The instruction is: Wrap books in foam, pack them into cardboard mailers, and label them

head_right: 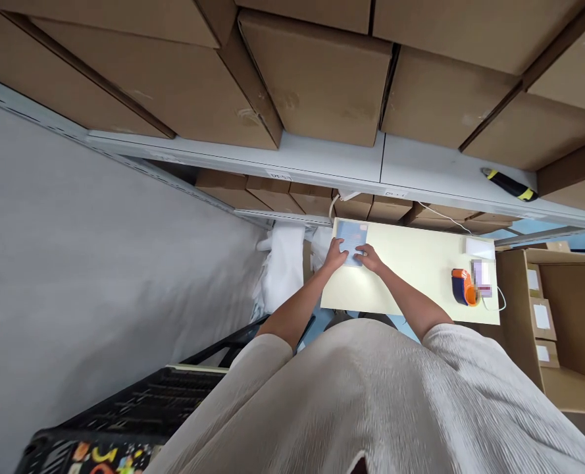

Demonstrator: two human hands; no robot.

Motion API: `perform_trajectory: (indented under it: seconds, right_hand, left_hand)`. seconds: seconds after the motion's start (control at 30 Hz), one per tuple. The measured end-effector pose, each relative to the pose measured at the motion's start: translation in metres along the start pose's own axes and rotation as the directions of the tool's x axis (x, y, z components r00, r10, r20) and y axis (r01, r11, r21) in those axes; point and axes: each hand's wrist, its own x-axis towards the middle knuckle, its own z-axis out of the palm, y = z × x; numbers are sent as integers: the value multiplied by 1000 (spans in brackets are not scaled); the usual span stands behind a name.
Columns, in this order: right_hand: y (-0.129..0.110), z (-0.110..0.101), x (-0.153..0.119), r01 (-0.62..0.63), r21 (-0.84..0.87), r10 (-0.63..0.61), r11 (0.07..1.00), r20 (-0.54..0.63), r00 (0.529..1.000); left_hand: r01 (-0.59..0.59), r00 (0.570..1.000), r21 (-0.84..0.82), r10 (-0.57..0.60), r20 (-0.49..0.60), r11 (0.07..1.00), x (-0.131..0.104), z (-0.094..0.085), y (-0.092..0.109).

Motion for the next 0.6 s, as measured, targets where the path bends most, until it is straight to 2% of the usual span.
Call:
perform_trajectory:
  seconds: [0.1, 0.27, 0.6]
  right_hand:
    - [0, 1, -3, -14, -18, 13, 1000, -33, 999]
    - [-5, 1, -18, 2, -55, -9, 998, -119, 993]
    - [2, 10, -82, -71, -10, 68, 997, -197, 978]
  left_hand:
    - [-7, 999, 42, 5, 42, 999, -4, -1, 0]
    - [-27, 998, 83, 23, 50, 996, -21, -8, 2]
    - [-76, 993, 98, 67, 98, 992, -80, -24, 4]
